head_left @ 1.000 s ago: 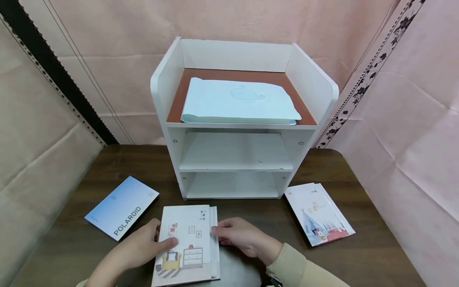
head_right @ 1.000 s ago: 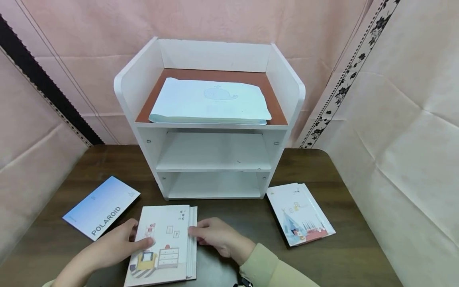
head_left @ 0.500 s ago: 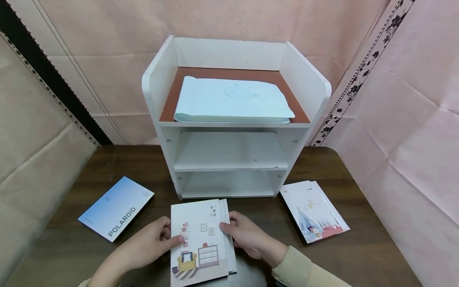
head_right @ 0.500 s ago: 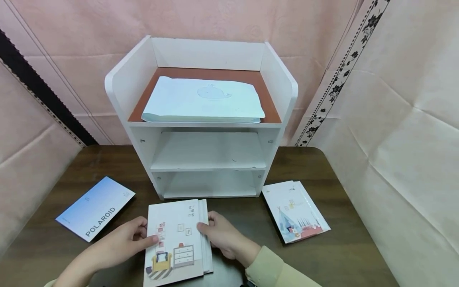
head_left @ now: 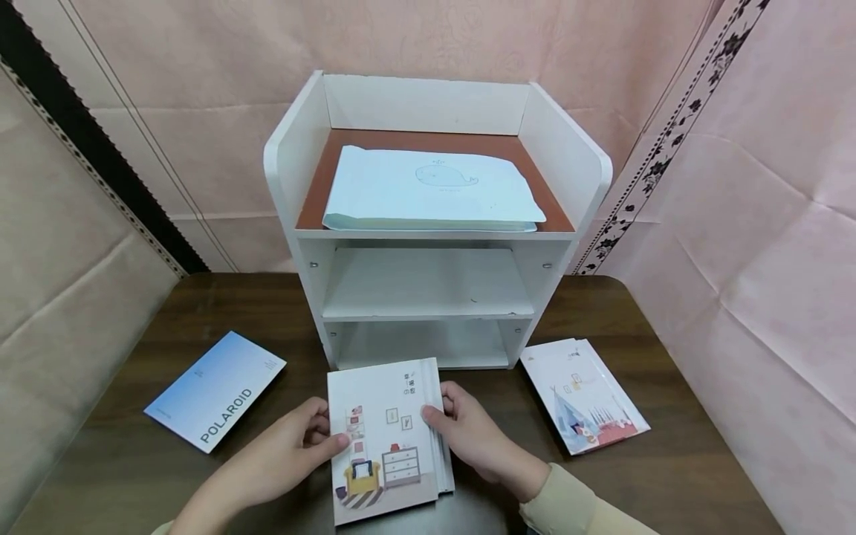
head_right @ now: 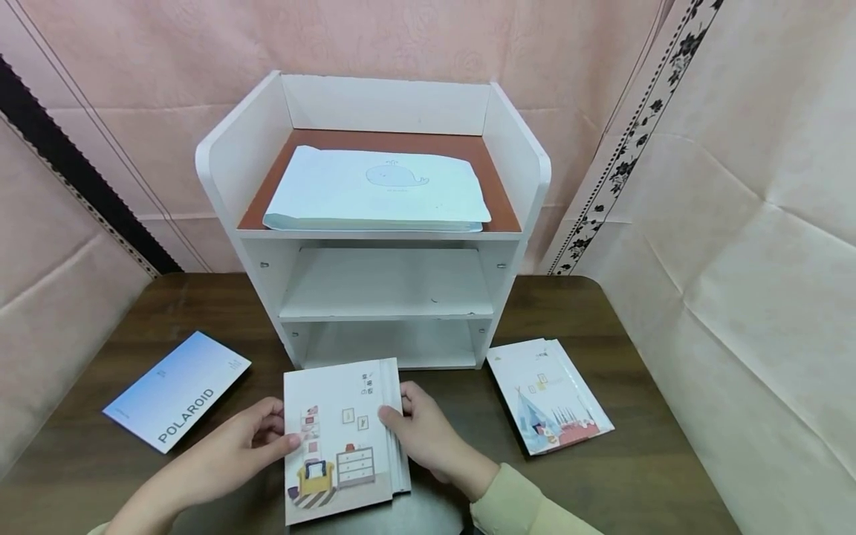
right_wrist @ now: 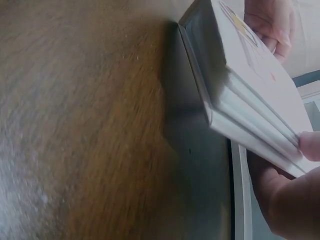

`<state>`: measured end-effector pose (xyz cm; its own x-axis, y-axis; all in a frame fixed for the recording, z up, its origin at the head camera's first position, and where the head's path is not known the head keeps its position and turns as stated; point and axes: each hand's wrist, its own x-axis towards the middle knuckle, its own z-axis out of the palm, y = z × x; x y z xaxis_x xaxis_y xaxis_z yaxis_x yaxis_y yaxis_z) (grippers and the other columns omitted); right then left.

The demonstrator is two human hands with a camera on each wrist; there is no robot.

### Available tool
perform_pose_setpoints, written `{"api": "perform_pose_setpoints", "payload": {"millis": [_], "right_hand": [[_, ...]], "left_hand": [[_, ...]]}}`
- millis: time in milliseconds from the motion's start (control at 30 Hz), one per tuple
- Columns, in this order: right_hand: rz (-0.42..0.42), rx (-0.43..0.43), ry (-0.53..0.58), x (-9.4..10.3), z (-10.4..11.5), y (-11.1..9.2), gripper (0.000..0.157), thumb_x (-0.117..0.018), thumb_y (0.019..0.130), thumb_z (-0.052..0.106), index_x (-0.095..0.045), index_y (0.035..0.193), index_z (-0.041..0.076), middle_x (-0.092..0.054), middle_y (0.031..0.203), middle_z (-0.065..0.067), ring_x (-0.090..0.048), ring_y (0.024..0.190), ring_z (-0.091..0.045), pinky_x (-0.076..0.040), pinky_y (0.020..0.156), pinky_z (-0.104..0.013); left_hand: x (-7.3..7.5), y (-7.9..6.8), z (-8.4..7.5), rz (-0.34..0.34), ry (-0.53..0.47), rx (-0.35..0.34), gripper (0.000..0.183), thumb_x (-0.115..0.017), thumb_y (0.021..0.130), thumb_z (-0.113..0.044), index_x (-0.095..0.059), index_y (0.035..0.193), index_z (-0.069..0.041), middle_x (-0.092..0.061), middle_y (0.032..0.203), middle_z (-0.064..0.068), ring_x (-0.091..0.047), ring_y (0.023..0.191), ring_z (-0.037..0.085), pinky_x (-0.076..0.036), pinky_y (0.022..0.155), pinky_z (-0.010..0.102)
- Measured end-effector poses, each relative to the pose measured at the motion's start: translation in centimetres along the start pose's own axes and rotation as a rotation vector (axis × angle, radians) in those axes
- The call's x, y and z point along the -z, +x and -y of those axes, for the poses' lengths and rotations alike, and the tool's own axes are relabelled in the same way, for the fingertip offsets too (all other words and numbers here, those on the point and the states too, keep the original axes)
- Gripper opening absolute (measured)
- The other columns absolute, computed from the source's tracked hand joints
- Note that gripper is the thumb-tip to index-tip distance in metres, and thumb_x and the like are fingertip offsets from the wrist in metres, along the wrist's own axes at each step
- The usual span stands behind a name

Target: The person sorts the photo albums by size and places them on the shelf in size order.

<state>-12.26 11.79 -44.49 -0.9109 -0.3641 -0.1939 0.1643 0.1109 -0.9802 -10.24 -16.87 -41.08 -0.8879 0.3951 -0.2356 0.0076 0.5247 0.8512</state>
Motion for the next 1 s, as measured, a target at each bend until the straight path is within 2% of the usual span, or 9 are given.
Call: {"api": "perform_pose_setpoints", "payload": {"millis": [200, 433, 633, 800, 1000], "right_hand": [[-0.012, 0.046, 0.004, 0.1, 0.4, 0.1, 0.033, -0.052, 0.101, 0.015, -0.043, 0.13, 0.004, -0.064, 0.12, -0.01, -0.064, 0.1, -0.023, -0.053, 0.081, -0.037], [-0.018, 0.089, -0.019, 0.1, 0.5, 0.0, 0.037, -0.052, 0.101, 0.016, -0.04, 0.135, 0.005, -0.064, 0.121, -0.008, -0.064, 0.102, -0.023, -0.054, 0.082, -0.038], [-0.072, 0.124, -0.05, 0.2, 0.6, 0.2, 0.041, -0.055, 0.1, 0.02, -0.043, 0.137, 0.007, -0.066, 0.117, -0.007, -0.066, 0.099, -0.022, -0.055, 0.08, -0.036], [-0.094, 0.154, 0.004, 0.4, 0.6, 0.2, 0.037, -0.056, 0.1, 0.02, -0.044, 0.133, 0.008, -0.066, 0.118, -0.009, -0.065, 0.1, -0.024, -0.055, 0.081, -0.038], [-0.149, 0.205, 0.091, 0.5, 1.1, 0.0, 0.035, -0.054, 0.1, 0.019, -0.044, 0.133, 0.01, -0.063, 0.122, -0.011, -0.064, 0.103, -0.027, -0.054, 0.082, -0.042]], "left_hand": [[-0.2, -0.2, -0.7, -0.019, -0.057, -0.038, 0.056, -0.067, 0.091, -0.037, -0.047, 0.129, -0.001, -0.062, 0.108, 0.006, -0.061, 0.093, 0.017, -0.053, 0.073, 0.027], [-0.5, -0.4, -0.9, -0.008, -0.093, -0.056, 0.06, -0.065, 0.093, -0.035, -0.039, 0.137, -0.003, -0.059, 0.114, 0.008, -0.062, 0.098, 0.017, -0.054, 0.075, 0.027], [-1.1, 0.0, -1.6, -0.056, -0.081, -0.071, 0.065, -0.067, 0.092, -0.034, -0.035, 0.14, -0.003, -0.059, 0.114, 0.008, -0.062, 0.099, 0.017, -0.054, 0.075, 0.027], [-1.6, 0.3, -1.9, -0.107, -0.085, -0.085, 0.067, -0.068, 0.092, -0.03, -0.031, 0.143, -0.006, -0.058, 0.12, 0.011, -0.061, 0.102, 0.018, -0.054, 0.079, 0.027], [-2.1, 0.6, -2.0, -0.156, -0.154, -0.138, 0.064, -0.067, 0.093, -0.019, -0.031, 0.146, -0.016, -0.056, 0.123, 0.012, -0.06, 0.107, 0.02, -0.053, 0.082, 0.027]]}}
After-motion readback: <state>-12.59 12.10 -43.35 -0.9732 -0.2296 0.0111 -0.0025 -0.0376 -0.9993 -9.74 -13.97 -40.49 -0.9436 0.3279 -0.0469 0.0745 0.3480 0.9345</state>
